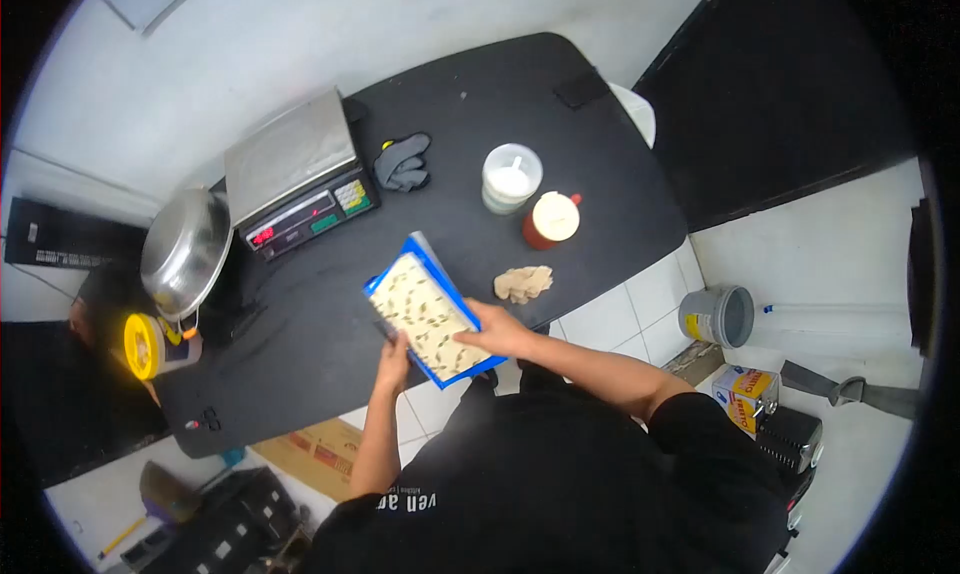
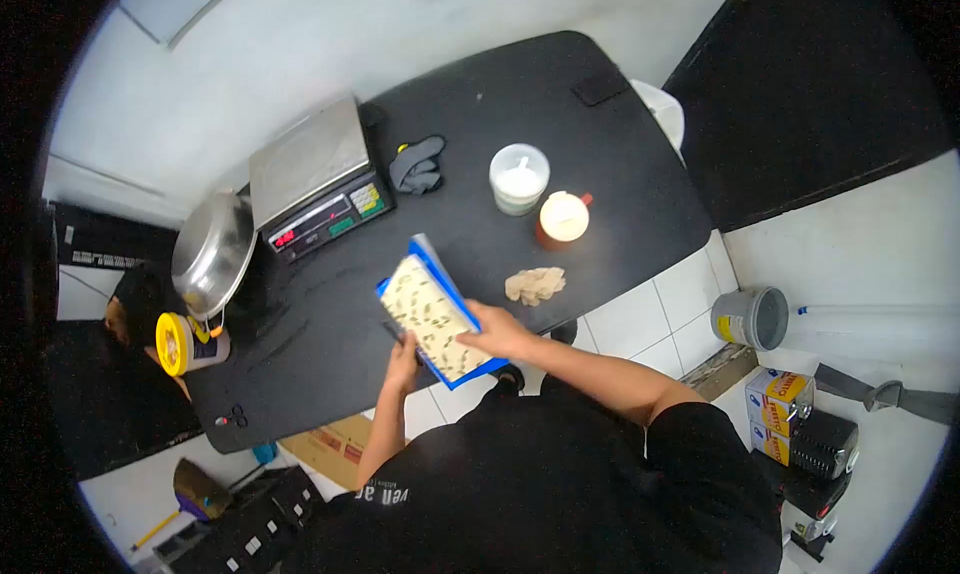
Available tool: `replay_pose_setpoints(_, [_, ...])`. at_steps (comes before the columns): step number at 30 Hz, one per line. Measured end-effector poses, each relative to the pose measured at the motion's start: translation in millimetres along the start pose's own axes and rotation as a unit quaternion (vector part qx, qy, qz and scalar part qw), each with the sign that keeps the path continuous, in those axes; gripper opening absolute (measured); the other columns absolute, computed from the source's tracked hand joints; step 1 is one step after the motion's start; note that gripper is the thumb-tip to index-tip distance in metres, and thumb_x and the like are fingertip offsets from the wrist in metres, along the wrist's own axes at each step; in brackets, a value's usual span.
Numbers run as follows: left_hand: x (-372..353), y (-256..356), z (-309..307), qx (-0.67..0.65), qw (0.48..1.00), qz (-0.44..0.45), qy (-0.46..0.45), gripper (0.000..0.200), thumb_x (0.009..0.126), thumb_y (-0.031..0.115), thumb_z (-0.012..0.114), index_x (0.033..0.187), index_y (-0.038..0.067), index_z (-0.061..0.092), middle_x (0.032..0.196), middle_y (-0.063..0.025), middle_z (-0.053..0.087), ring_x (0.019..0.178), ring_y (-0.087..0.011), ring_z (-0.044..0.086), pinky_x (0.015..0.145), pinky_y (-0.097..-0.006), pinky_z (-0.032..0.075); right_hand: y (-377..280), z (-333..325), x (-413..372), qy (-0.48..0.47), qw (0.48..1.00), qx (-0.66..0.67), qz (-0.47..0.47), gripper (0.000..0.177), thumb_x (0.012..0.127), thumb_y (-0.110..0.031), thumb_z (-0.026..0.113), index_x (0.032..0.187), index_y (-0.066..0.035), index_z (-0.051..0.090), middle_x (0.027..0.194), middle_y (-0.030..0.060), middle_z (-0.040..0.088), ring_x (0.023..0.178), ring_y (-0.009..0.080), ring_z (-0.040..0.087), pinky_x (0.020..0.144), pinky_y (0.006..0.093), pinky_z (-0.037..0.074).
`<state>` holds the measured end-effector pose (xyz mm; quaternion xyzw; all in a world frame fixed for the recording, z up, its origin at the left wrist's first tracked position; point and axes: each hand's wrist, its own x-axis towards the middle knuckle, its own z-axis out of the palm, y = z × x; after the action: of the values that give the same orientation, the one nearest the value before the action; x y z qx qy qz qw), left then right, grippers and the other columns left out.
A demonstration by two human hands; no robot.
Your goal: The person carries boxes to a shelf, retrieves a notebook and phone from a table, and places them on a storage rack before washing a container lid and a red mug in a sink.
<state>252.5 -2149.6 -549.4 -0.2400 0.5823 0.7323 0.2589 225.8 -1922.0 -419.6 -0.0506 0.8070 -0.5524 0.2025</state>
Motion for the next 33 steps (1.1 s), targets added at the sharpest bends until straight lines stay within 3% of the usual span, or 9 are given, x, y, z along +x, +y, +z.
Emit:
replay_pose_setpoints(5, [-7.7,62.4,25.2,-0.239,0.965,0.072,-0.085,0.058,0.096,0.048,0.037,0.125,-0.002,0.046,0.118,-0.0159,0.058,0.103,-0.025,0.06,0.087,-0.0398,0.051,-104.4,-42.2,-14.1,-0.115,0.978,-0.115,-0.127,0.07,0.084,-0.034,0.065,0.135,0.0,0.03,0.106,0.0266,0.06,0.094,0.0403,0.061,0.079,0.0426,0.05])
replay_pose_setpoints(7, [-5.0,76.5,44.4,-0.261,0.957,0.095,-0.08,0.051,0.097,0.045,0.04,0.118,0.0,0.051,0.103,-0.0122,0.063,0.084,-0.0233,0.065,0.074,-0.0379,0.055,-153.6,-90.6,-10.3,-0.288,0.953,-0.094,-0.021,0.078,0.081,-0.033,0.069,0.14,-0.002,0.028,0.109,0.0255,0.06,0.095,0.0376,0.063,0.081,0.0409,0.05])
replay_pose_setpoints(9, [40.7,40.6,51.2,-0.219,0.961,0.163,-0.048,0.043,0.096,0.037,0.047,0.117,0.0,0.051,0.095,-0.0113,0.062,0.068,-0.0228,0.063,0.061,-0.0351,0.055,-126.0,-139.7,11.6,-0.22,0.907,-0.124,-0.337,0.061,0.081,-0.024,0.069,0.133,-0.003,0.043,0.108,0.019,0.063,0.095,0.0303,0.064,0.083,0.0364,0.05])
replay_pose_setpoints(11, [-4.7,98.7,124.4,-0.45,0.821,0.162,-0.312,0.043,0.091,0.032,0.054,0.119,0.0,0.047,0.088,-0.0139,0.058,0.061,-0.0288,0.061,0.048,-0.0336,0.048,-116.6,-231.9,48.1,-0.222,0.934,-0.109,-0.258,0.048,0.086,-0.033,0.064,0.122,-0.003,0.056,0.122,0.0139,0.059,0.107,0.0275,0.059,0.093,0.0336,0.045])
replay_pose_setpoints(13, [13.6,99.9,154.5,-0.463,0.797,0.163,-0.353,0.049,0.09,0.033,0.056,0.123,-0.001,0.041,0.087,-0.0157,0.056,0.063,-0.032,0.06,0.05,-0.0343,0.048,-96.1,-342.3,100.3,-0.018,0.988,-0.112,-0.102,0.037,0.082,-0.02,0.067,0.117,-0.009,0.061,0.124,0.0119,0.058,0.112,0.0259,0.057,0.094,0.0343,0.045])
replay_pose_setpoints(15, [30.4,88.2,186.2,-0.48,0.762,0.18,-0.396,0.056,0.093,0.034,0.053,0.131,0.0,0.032,0.092,-0.0194,0.055,0.073,-0.0332,0.06,0.055,-0.0385,0.048,-16.0,-465.4,169.1,0.112,0.886,-0.419,-0.167,0.048,0.08,-0.008,0.061,0.127,-0.004,0.051,0.135,0.0154,0.048,0.124,0.0288,0.047,0.103,0.0379,0.039])
replay_pose_setpoints(17, [16.6,115.8,245.9,-0.492,0.762,0.179,-0.382,0.06,0.092,0.035,0.053,0.135,0.001,0.03,0.096,-0.0207,0.056,0.085,-0.0358,0.061,0.064,-0.0421,0.052,96.4,-570.8,238.4,0.112,0.823,-0.556,-0.02,0.065,0.075,0.002,0.056,0.137,0.002,0.036,0.147,0.0227,0.027,0.136,0.0356,0.029,0.112,0.0384,0.027])
replay_pose_setpoints(23, [-7.2,95.7,323.3,-0.558,0.82,0.107,-0.072,0.064,0.092,0.043,0.052,0.138,0.003,0.034,0.107,-0.0183,0.059,0.098,-0.0336,0.06,0.08,-0.0467,0.053,156.4,-688.3,345.2,0.049,0.786,-0.616,-0.01,0.105,0.059,-0.008,0.081,0.144,-0.002,0.02,0.152,0.0192,0.015,0.14,0.0334,0.018,0.114,0.0383,0.024])
replay_pose_setpoints(33, [-7.6,67.8,303.9,-0.526,0.836,0.121,0.095,0.065,0.091,0.048,0.051,0.137,0.004,0.038,0.115,-0.0165,0.059,0.102,-0.0316,0.06,0.087,-0.0484,0.051,139.8,-678.8,327.5,0.033,0.806,-0.591,0.008,0.095,0.055,-0.041,0.084,0.125,0.006,0.04,0.122,0.0231,0.048,0.116,0.039,0.046,0.096,0.0436,0.042])
